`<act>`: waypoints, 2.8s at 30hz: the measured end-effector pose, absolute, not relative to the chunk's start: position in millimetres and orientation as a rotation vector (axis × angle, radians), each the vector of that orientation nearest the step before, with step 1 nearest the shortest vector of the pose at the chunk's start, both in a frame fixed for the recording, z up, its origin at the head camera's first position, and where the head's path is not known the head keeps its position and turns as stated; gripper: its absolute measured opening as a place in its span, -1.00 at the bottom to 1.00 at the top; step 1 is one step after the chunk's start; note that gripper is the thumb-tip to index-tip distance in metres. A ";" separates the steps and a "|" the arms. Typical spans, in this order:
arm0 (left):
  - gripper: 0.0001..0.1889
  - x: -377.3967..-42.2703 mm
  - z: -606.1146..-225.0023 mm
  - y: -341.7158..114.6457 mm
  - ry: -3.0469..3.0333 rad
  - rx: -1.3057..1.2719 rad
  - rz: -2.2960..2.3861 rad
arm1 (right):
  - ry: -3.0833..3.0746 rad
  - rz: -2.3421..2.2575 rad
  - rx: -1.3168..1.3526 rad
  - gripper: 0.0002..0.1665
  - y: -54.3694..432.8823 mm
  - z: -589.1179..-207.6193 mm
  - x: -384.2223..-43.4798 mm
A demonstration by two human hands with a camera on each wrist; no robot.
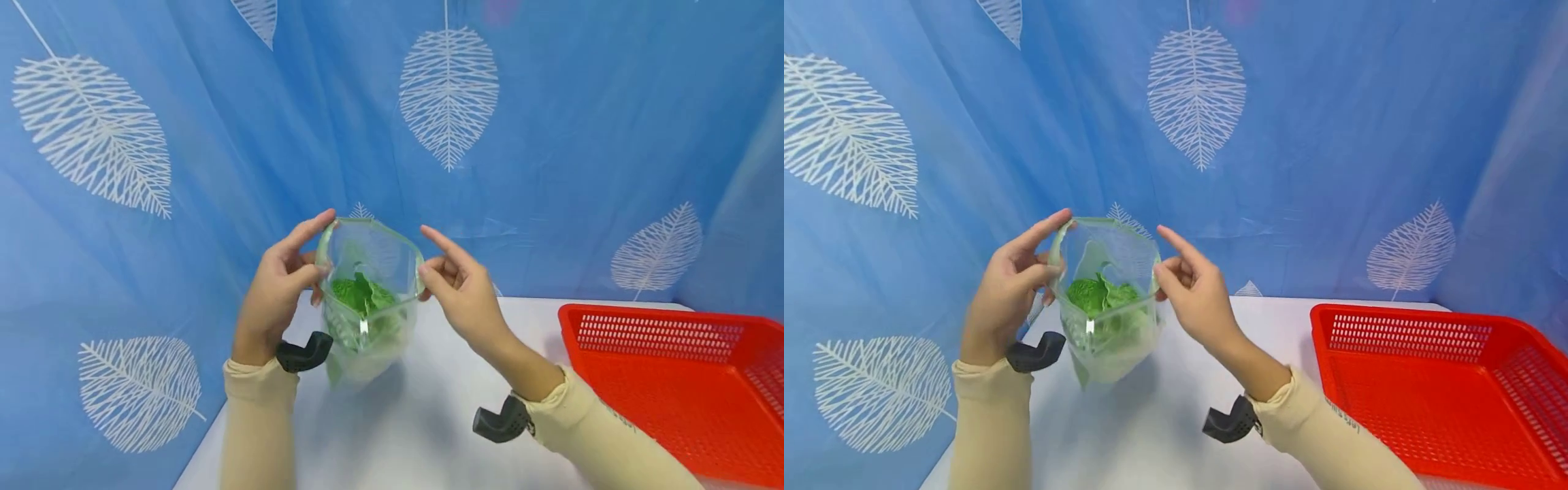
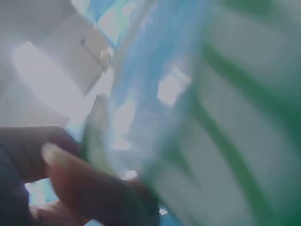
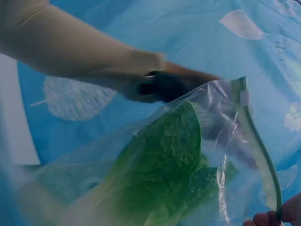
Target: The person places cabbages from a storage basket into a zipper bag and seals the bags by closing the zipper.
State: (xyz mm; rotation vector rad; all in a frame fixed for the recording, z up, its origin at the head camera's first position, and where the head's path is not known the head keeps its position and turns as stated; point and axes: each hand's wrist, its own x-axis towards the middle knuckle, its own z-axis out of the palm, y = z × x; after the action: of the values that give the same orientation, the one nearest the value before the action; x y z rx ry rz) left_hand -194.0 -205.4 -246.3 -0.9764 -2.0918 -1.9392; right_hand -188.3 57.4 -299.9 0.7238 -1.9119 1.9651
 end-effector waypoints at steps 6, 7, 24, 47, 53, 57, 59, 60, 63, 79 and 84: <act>-0.23 -196.3 -296.4 -149.4 -2.450 -1.040 -1.448 | -2.115 1.977 0.401 -0.27 59.6 -391.8 -180.1; -0.23 -199.2 -309.9 -139.4 -2.501 -1.053 -1.399 | -2.154 1.988 0.316 -0.27 62.1 -407.5 -179.2; -0.51 -161.0 -438.7 -57.9 -2.500 -1.236 -0.773 | -2.322 1.975 -0.088 -0.29 126.4 -517.1 -113.0; -0.47 -101.8 -507.6 -116.5 -2.568 -1.106 -1.672 | -2.484 1.871 0.630 -0.02 116.3 -530.7 -72.2; -0.44 -100.2 -498.4 -112.4 -2.520 -0.936 -1.894 | -2.334 1.989 0.436 -0.21 98.1 -519.5 -86.8; -0.44 -96.2 -499.2 -103.8 -2.523 -0.897 -1.994 | -2.291 1.986 0.392 -0.17 100.1 -515.9 -91.3; -0.44 -94.0 -500.4 -98.8 -2.519 -0.869 -2.041 | -2.285 1.981 0.412 -0.15 101.3 -514.7 -92.4; -0.45 -93.0 -500.6 -96.1 -2.503 -0.848 -2.076 | -2.272 1.992 0.416 -0.13 101.5 -513.5 -92.0; -0.46 -88.8 -499.9 -87.4 -2.432 -0.709 -2.222 | -2.186 2.079 0.373 -0.10 100.1 -507.4 -87.1; -0.38 -64.4 -483.3 -61.3 -2.021 -0.433 -2.563 | -2.039 1.934 0.329 -0.13 89.4 -463.2 -72.5; -0.43 -70.1 -480.8 -51.6 -1.862 -0.320 -2.685 | -2.048 1.888 0.278 -0.15 87.2 -469.6 -67.9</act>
State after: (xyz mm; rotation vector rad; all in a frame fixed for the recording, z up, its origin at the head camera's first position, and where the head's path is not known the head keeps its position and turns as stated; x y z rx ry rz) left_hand -70.1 -51.6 -480.8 -0.3200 -1.8617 -2.6855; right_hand -67.9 87.2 -469.6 0.2779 -2.0481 1.8883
